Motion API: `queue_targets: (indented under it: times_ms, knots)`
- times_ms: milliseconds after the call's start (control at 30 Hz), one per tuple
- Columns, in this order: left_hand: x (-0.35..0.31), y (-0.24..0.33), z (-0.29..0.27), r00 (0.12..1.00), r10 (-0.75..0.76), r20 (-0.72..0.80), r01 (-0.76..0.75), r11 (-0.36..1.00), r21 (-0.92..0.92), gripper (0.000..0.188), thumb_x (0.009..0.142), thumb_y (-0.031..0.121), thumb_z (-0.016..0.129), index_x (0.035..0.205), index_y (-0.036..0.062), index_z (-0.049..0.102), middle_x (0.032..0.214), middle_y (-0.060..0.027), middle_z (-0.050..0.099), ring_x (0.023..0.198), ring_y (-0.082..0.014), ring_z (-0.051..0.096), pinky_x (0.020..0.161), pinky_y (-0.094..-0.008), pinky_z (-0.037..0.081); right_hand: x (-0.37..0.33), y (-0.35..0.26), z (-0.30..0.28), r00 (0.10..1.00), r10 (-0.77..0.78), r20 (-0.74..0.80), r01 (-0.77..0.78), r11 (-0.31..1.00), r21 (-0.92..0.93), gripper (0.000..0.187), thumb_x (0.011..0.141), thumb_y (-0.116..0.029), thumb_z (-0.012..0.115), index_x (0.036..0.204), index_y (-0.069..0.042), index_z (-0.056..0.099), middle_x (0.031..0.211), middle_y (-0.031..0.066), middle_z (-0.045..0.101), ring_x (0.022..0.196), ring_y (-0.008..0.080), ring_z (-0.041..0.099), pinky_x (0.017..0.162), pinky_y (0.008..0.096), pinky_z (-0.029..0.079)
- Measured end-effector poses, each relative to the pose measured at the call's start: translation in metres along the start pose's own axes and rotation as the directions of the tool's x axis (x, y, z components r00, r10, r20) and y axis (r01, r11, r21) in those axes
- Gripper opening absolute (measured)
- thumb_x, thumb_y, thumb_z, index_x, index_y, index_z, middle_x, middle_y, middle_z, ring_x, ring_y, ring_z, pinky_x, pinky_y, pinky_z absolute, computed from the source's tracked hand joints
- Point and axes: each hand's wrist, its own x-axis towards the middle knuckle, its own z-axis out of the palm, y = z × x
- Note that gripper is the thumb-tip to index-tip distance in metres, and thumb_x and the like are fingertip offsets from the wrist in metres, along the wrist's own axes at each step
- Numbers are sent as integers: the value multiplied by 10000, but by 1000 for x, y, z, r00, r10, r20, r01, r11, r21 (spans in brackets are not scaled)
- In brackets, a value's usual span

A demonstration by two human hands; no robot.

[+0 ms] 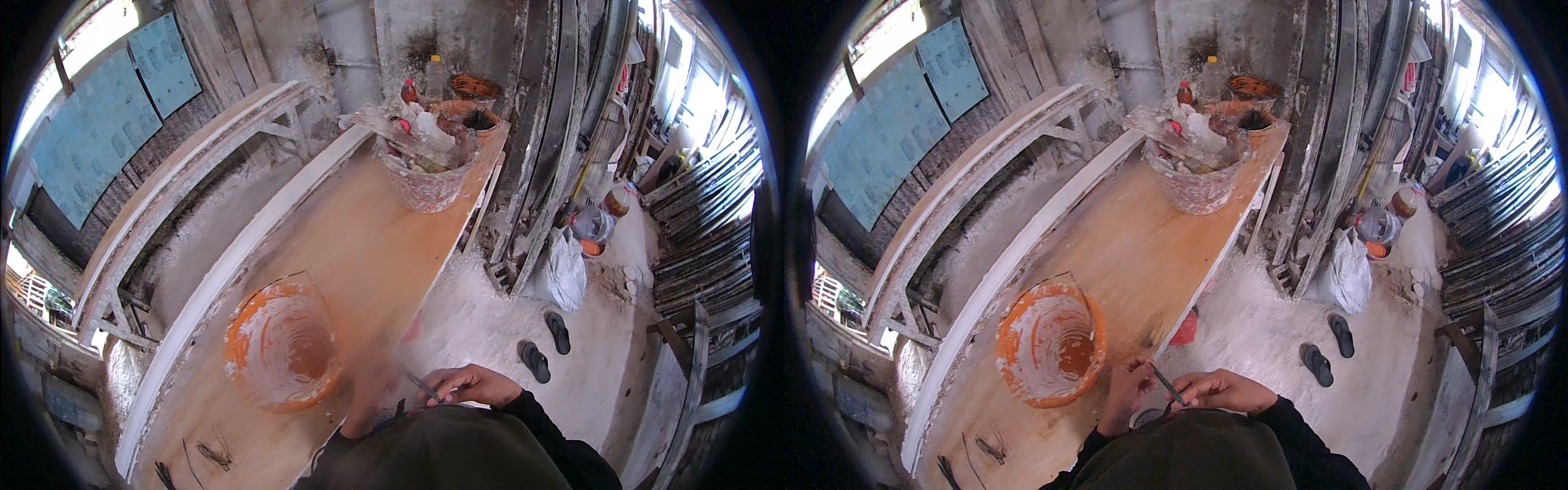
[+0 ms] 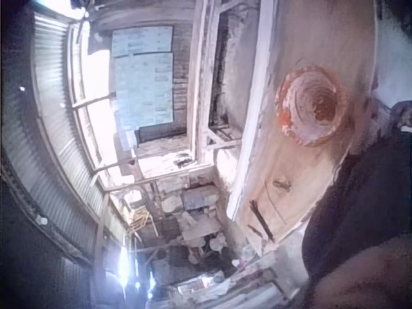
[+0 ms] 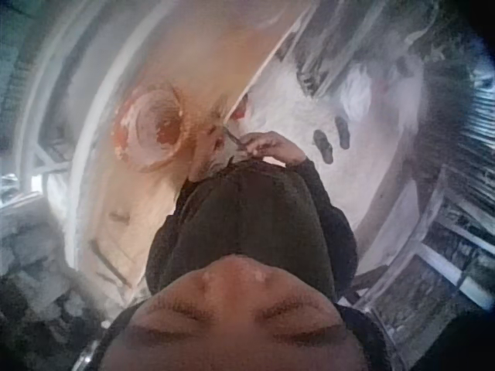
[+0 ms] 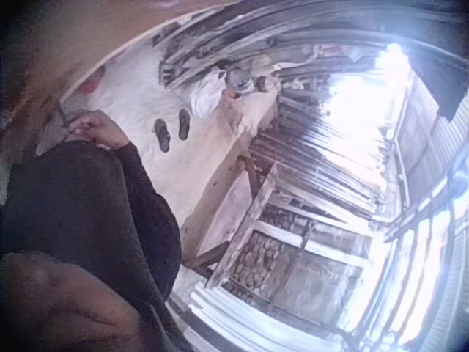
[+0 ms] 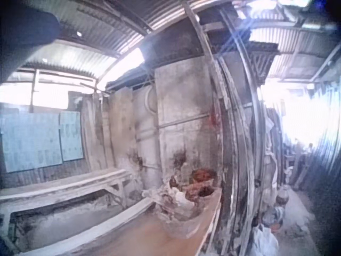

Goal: The person stands at a workbench and repeatedly picks up thin wire ties, loops them around a long metal rod, and twists them to secure the ties. The person continues this process with multiple ties throughout the clip.

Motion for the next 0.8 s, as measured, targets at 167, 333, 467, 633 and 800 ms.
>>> queue_targets:
  times_ms: [167, 333, 467, 633, 800]
  knots:
    - [45, -15, 49, 989, 147, -34, -130, 947, 295, 66, 770, 57, 596, 813, 27, 557, 665, -21, 554, 518, -60, 491, 421, -190, 360, -7, -18, -50, 990, -91, -109, 72, 983, -171, 173, 665, 55, 661, 825, -13, 659, 836, 75, 624, 887, 172, 534, 809, 288, 408]
    - [74, -18, 66, 996, 90, 14, -87, 891, 446, 75, 764, 58, 615, 809, 26, 563, 678, -15, 560, 531, -53, 480, 452, -182, 363, -8, -16, -81, 951, -29, -309, 47, 997, 53, 119, 662, 39, 680, 763, 5, 627, 789, 56, 597, 776, 133, 548, 733, 247, 418]
    - [97, -19, 73, 986, 52, 159, -128, 845, 518, 84, 773, 73, 616, 833, 33, 573, 727, -13, 566, 622, -71, 502, 557, -202, 398, 1, -11, -105, 826, -112, -552, 96, 994, -59, 110, 667, 32, 671, 744, -12, 607, 762, 48, 589, 746, 120, 546, 678, 231, 419]
    - [123, 22, 97, 857, -92, 508, -171, 877, 448, 120, 786, 141, 624, 822, 34, 584, 831, -48, 573, 784, -134, 529, 799, -258, 362, 37, -15, -167, 589, -552, -590, -69, 693, -718, 81, 685, 14, 644, 737, -34, 603, 698, 50, 542, 644, 152, 517, 619, 257, 406]
    - [163, 54, 92, 912, -56, 407, -81, 947, 312, 122, 761, 131, 653, 818, 43, 592, 801, -37, 561, 793, -148, 527, 781, -267, 390, 93, -50, -206, 666, -484, -568, -146, 662, -735, 112, 681, -26, 635, 776, -85, 643, 740, 81, 507, 701, 238, 498, 654, 319, 401]
